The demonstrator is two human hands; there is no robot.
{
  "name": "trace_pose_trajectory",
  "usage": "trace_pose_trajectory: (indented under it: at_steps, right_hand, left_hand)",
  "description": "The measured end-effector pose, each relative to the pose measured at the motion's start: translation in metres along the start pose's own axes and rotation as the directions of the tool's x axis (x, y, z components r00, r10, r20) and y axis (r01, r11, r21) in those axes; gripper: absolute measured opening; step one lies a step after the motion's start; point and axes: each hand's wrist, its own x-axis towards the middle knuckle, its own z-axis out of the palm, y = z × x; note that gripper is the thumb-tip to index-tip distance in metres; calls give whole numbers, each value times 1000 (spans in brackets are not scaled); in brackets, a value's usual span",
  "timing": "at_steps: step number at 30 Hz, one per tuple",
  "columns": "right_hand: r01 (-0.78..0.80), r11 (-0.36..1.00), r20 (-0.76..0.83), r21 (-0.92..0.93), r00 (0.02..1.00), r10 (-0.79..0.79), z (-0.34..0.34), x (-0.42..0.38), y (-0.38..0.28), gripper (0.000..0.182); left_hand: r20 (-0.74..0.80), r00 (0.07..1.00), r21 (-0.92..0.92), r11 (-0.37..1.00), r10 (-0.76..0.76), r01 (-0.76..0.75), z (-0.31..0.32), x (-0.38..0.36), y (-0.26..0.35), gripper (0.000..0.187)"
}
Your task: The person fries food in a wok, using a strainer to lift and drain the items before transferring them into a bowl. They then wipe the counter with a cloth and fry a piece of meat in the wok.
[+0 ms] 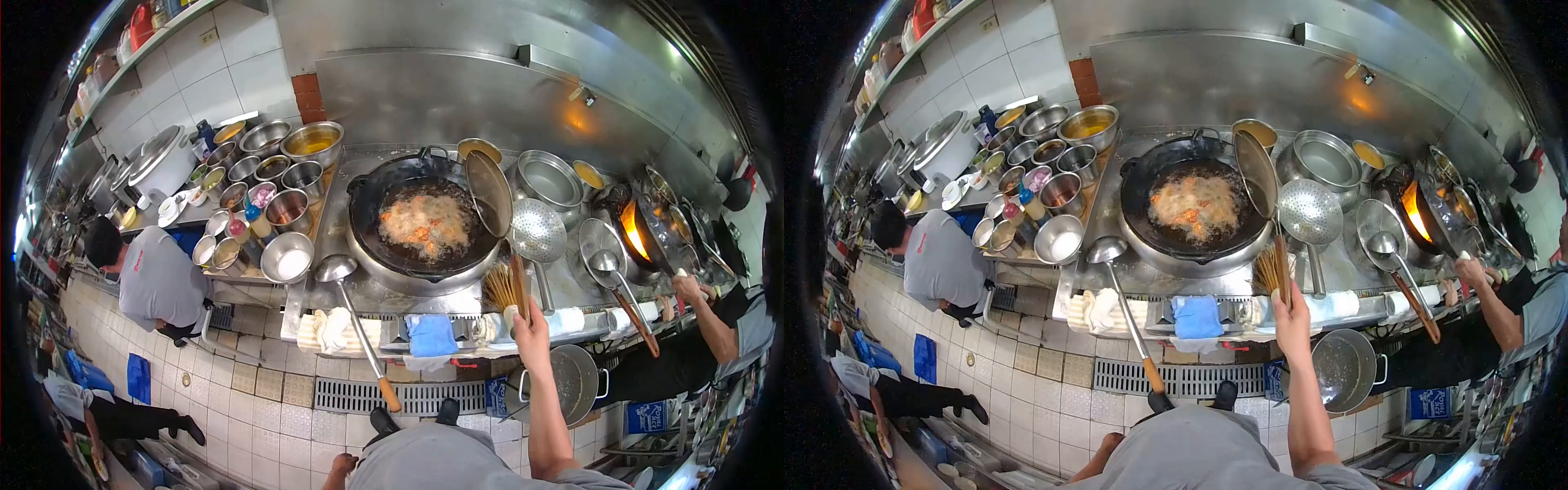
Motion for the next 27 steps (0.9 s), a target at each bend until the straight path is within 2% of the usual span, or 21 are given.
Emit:
trace_pose_trajectory:
  at_steps: [1, 2, 3, 5, 6, 7, 8, 9, 11, 12, 14, 15, 16, 17, 20, 22, 23, 25, 26, 27]
  right_hand:
    - [-2, 999, -3, 33, 1000, 3, 9, 11, 7, 51]
    - [-5, 998, -6, 66, 1000, 5, 18, 21, 14, 51]
    - [-143, 968, 7, 207, 990, 144, 29, 29, 14, 41]
    - [-273, 899, 47, 343, 961, 274, 45, 42, 13, 33]
    - [-424, 767, 177, 482, 904, 389, 50, 47, 12, 26]
    - [-562, 590, 322, 579, 823, 468, 55, 51, 8, 18]
    - [-605, 514, 379, 609, 790, 481, 58, 54, 3, 9]
    - [-606, 511, 384, 610, 790, 478, 61, 57, 5, 9]
    - [-678, 430, 490, 596, 732, 474, 66, 63, 12, 13]
    - [-697, 387, 548, 604, 716, 434, 67, 64, 13, 14]
    - [-721, 359, 594, 593, 692, 410, 64, 67, 14, 13]
    - [-743, 334, 636, 579, 669, 385, 62, 68, 14, 13]
    - [-755, 314, 653, 575, 656, 379, 59, 68, 15, 16]
    - [-753, 312, 651, 579, 658, 379, 55, 67, 15, 16]
    - [-768, 337, 677, 545, 639, 364, 40, 60, 7, 18]
    - [-748, 429, 663, 506, 655, 361, 29, 50, -1, 26]
    - [-748, 428, 662, 508, 656, 362, 23, 45, -5, 26]
    - [-671, 554, 610, 493, 720, 329, 12, 33, -14, 40]
    - [-671, 554, 608, 493, 721, 332, 7, 27, -22, 40]
    - [-639, 632, 568, 439, 742, 356, 2, 20, -31, 45]
  left_hand:
    - [39, 994, 76, 992, 98, -101, 0, -2, 3, 38]
    - [55, 992, -81, 990, -110, 115, 3, -1, 6, 40]
    - [50, 992, -79, 990, -114, 118, 3, -3, 9, 40]
    - [-7, 987, -144, 977, -159, 156, 0, -6, 16, 39]
    - [-12, 987, -145, 976, -163, 159, 1, -5, 15, 39]
    - [-59, 995, -119, 990, -83, 76, 2, -4, 11, 39]
    - [-104, 995, -89, 996, -2, -8, 4, -2, 9, 39]
    - [-109, 994, -88, 996, -6, -4, 5, -3, 9, 39]
    - [-146, 979, -233, 967, -143, 106, 10, -5, 12, 41]
    - [-151, 978, -231, 967, -146, 108, 6, -10, 18, 41]
    - [-77, 996, -154, 987, -50, 38, -3, -24, 28, 46]
    - [-75, 996, -149, 988, -48, 37, -2, -25, 30, 46]
    - [-86, 989, -187, 977, -121, 103, 6, -21, 25, 46]
    - [-95, 976, -226, 959, -194, 168, 11, -18, 20, 46]
    - [-22, 976, -284, 938, -215, 200, -2, -32, 37, 42]
    - [-27, 981, -276, 945, -191, 176, -7, -34, 40, 41]
    - [-31, 985, -270, 950, -167, 153, -9, -33, 40, 40]
    - [-36, 985, -269, 951, -168, 152, -11, -31, 40, 40]
    - [-42, 985, -270, 951, -168, 151, -12, -29, 39, 40]
    - [-38, 985, -269, 951, -167, 151, -10, -23, 34, 40]
